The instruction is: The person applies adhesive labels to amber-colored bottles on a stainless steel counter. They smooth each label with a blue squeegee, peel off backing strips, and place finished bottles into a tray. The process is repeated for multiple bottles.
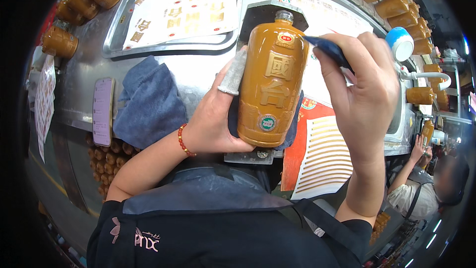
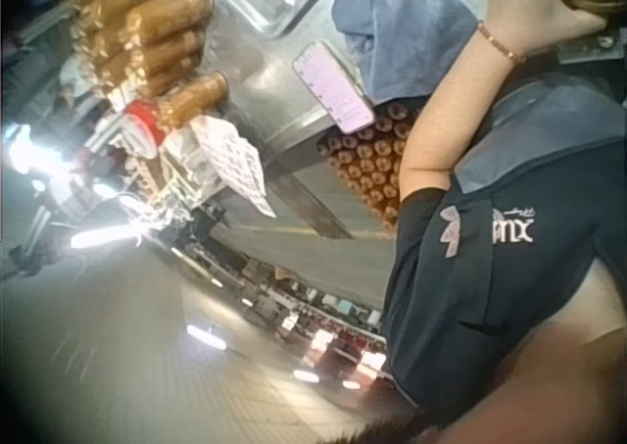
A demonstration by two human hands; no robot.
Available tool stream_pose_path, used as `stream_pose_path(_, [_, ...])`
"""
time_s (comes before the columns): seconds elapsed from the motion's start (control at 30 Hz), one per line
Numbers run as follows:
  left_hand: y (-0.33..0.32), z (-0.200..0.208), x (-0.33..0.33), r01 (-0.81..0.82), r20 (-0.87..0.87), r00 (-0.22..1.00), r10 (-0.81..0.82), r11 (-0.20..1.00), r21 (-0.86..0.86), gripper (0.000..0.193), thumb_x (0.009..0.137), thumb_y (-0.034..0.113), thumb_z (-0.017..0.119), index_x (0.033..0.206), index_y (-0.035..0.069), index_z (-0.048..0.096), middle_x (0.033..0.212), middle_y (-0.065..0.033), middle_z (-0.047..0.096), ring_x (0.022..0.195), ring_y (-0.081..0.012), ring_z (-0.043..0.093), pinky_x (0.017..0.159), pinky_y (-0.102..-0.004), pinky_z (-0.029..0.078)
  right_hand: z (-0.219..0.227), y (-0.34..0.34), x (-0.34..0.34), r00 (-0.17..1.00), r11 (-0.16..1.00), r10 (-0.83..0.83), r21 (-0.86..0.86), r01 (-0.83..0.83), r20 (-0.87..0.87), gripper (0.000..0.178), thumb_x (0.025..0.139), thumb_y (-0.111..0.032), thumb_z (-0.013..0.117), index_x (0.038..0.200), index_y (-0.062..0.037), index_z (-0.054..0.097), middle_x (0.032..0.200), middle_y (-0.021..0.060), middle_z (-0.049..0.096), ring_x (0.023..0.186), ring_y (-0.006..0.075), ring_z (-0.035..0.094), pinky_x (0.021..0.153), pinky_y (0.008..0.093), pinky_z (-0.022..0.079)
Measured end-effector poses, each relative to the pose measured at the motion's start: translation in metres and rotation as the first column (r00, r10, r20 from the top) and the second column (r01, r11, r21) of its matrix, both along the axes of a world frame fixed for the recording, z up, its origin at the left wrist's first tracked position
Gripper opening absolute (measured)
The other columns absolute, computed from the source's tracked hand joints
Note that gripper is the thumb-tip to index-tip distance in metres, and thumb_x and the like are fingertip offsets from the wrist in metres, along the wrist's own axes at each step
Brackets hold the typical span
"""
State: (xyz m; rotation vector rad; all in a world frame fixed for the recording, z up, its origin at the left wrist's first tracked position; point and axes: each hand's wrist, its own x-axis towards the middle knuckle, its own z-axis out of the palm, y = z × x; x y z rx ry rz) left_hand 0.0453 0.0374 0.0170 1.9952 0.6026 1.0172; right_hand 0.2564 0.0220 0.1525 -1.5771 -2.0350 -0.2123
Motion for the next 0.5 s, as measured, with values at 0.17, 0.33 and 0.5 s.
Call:
stream_pose_path(0.17, [0.001, -0.005, 0.001, -0.003, -0.007, 1.000, 0.003, 0.999, 0.044, 0.118, 0.066, 0.039, 0.092, 0.157, -0.002, 0.029, 0.162, -0.0330, 0.020, 0.151, -0.0462, 0.027, 0.124, -0.0456, 0.028, -0.001, -0.018, -0.008, 0.987, 0.972, 0.151, -0.176, -0.159, -0.058, 0.027, 0.075, 0.002, 0.080, 0.099, -0.0059, 0.075, 0.076, 0.0073, 0.062, 0.070, 0.0193, 0.058, 0.063, 0.0320, 0.046])
stream_pose_path(0.33, [0.002, 0.000, -0.001, 0.028, -0.074, 0.997, -0.021, 0.995, 0.097, 0.126, 0.064, 0.040, 0.093, 0.159, -0.002, 0.022, 0.163, -0.0330, 0.018, 0.152, -0.0471, 0.022, 0.125, -0.0483, 0.024, -0.016, -0.038, 0.001, 0.841, 0.965, -0.233, -0.222, 0.138, -0.489, 0.015, 0.094, -0.008, 0.075, 0.103, 0.0016, 0.068, 0.083, 0.0021, 0.067, 0.076, 0.0058, 0.062, 0.066, 0.0220, 0.050])
stream_pose_path(0.5, [-0.001, -0.007, -0.002, 0.021, -0.100, 0.995, -0.022, 1.000, -0.004, 0.134, 0.059, 0.030, 0.093, 0.161, -0.003, 0.013, 0.166, -0.0270, 0.017, 0.154, -0.0430, 0.020, 0.126, -0.0461, 0.021, -0.076, -0.078, 0.007, 0.616, 0.916, -0.384, -0.365, 0.164, -0.688, 0.020, 0.092, -0.007, 0.075, 0.107, 0.0025, 0.066, 0.085, 0.0033, 0.068, 0.077, 0.0074, 0.061, 0.068, 0.0226, 0.050])
